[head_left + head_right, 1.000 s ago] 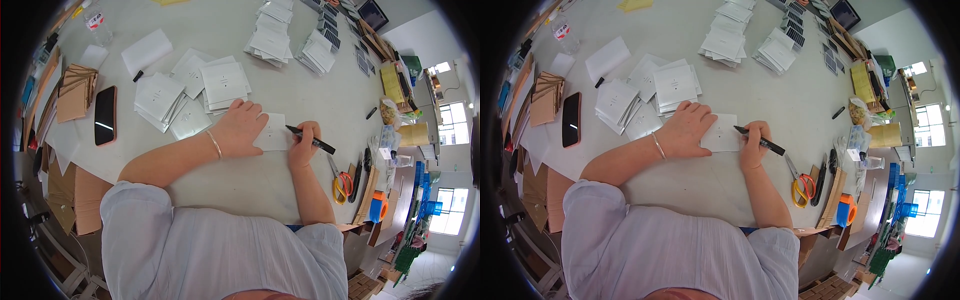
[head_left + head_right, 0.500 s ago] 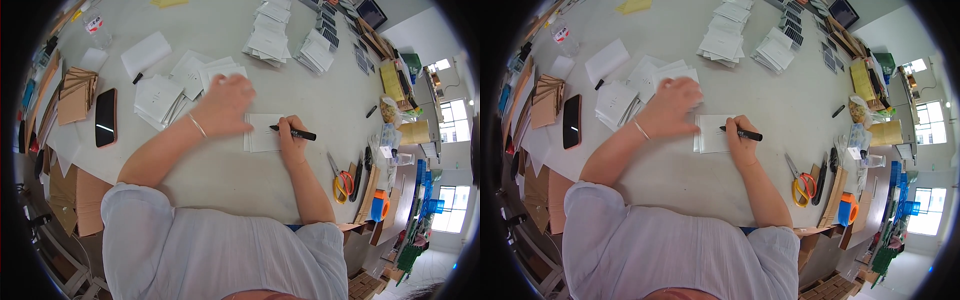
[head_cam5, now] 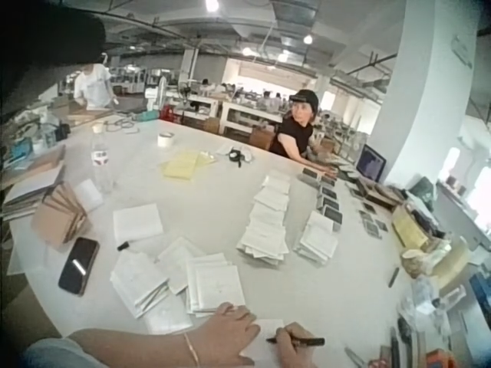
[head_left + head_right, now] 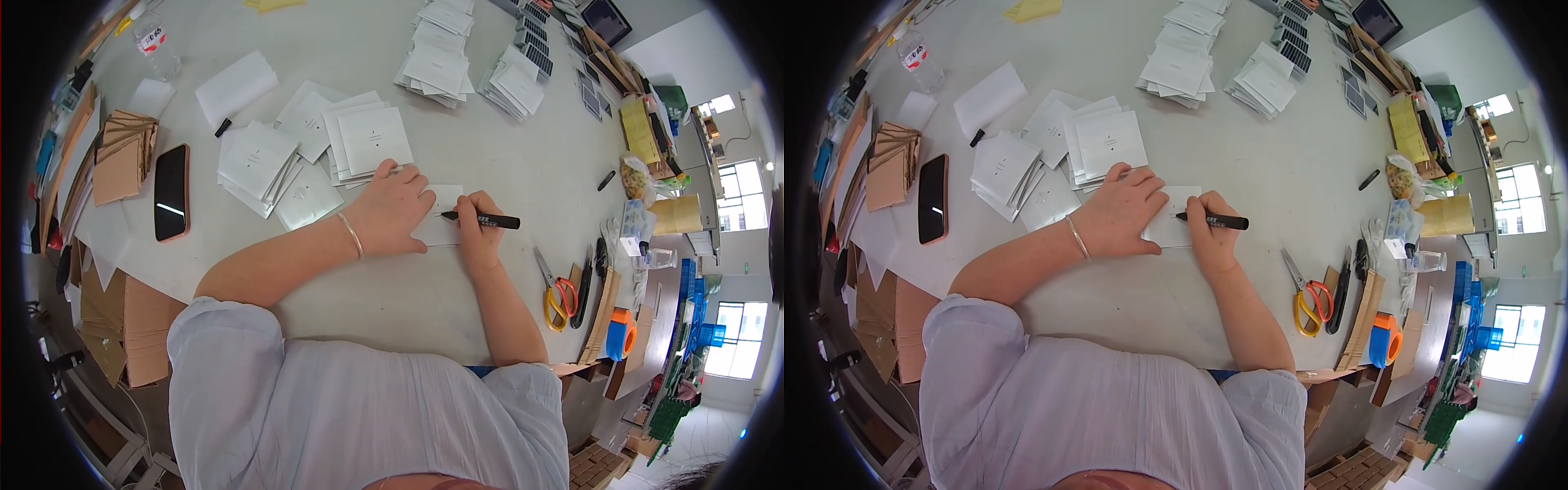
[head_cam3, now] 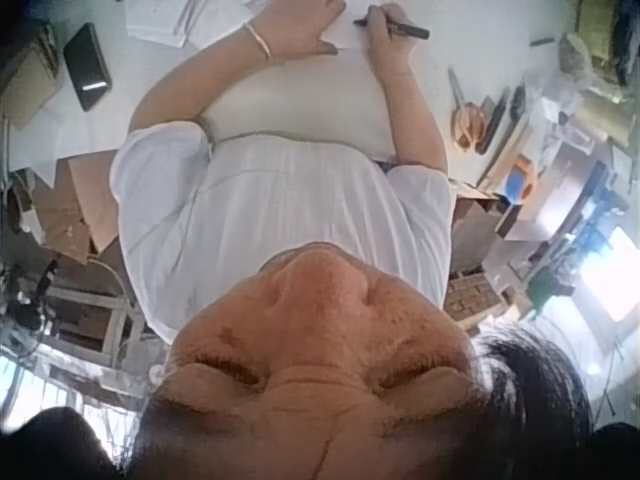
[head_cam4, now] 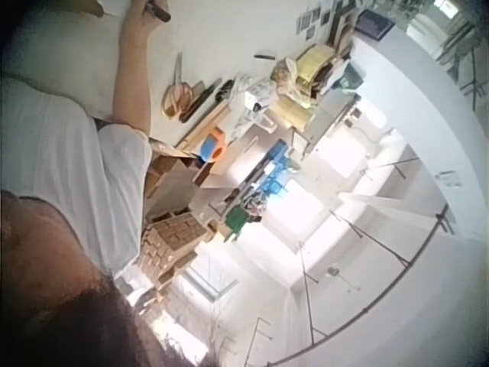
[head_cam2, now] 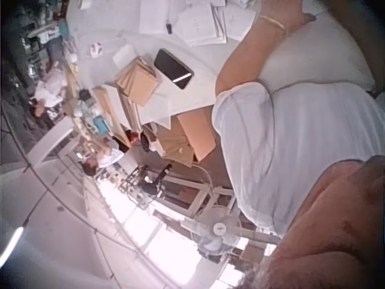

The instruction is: The person marks white square products with a permanent marker by hand.

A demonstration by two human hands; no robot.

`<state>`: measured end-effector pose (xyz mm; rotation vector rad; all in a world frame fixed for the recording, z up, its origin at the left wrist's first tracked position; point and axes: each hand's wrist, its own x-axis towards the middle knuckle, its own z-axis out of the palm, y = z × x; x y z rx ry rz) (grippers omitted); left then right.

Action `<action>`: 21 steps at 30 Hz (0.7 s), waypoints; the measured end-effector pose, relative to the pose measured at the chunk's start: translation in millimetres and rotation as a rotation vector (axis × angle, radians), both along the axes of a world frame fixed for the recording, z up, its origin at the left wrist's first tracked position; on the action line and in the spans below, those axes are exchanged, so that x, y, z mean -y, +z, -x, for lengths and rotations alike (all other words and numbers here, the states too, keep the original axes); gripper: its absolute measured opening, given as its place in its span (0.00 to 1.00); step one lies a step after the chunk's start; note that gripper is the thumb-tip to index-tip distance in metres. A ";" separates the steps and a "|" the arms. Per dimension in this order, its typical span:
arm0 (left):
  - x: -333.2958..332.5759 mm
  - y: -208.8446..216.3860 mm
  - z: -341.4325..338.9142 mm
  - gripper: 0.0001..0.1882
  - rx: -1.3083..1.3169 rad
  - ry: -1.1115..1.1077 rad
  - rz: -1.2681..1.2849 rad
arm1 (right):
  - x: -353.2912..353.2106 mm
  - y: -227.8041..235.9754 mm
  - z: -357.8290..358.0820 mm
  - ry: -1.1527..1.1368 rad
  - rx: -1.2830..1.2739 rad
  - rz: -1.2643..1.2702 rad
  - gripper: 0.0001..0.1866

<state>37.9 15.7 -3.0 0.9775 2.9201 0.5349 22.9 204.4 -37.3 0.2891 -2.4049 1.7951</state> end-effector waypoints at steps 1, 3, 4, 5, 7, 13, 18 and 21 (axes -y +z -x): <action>0.5 -0.9 -0.4 0.33 -0.006 0.004 0.001 | 0.9 5.4 -2.3 0.016 0.023 0.024 0.11; 0.7 -1.4 -0.8 0.32 -0.011 0.007 0.001 | 1.0 8.0 -4.8 0.031 0.046 0.049 0.11; 0.4 -1.0 -0.8 0.32 -0.006 0.008 0.000 | 0.8 7.8 -5.4 0.045 0.038 0.031 0.11; 0.2 -0.9 -0.8 0.32 -0.002 0.010 0.000 | 0.6 7.5 -5.7 0.058 0.030 0.012 0.11; 0.2 -1.1 -1.1 0.32 -0.005 0.010 0.003 | -0.1 6.8 -5.3 0.068 0.022 -0.009 0.11; -0.4 -0.5 -1.5 0.32 0.002 0.014 0.023 | 0.3 3.1 -4.6 0.069 -0.020 -0.063 0.11; -0.7 0.2 -1.7 0.33 0.011 0.013 0.023 | 0.1 3.7 -4.5 0.045 0.029 -0.005 0.11; -0.9 0.5 -2.3 0.33 0.011 0.017 0.021 | -0.2 4.0 -4.5 0.069 -0.032 -0.080 0.10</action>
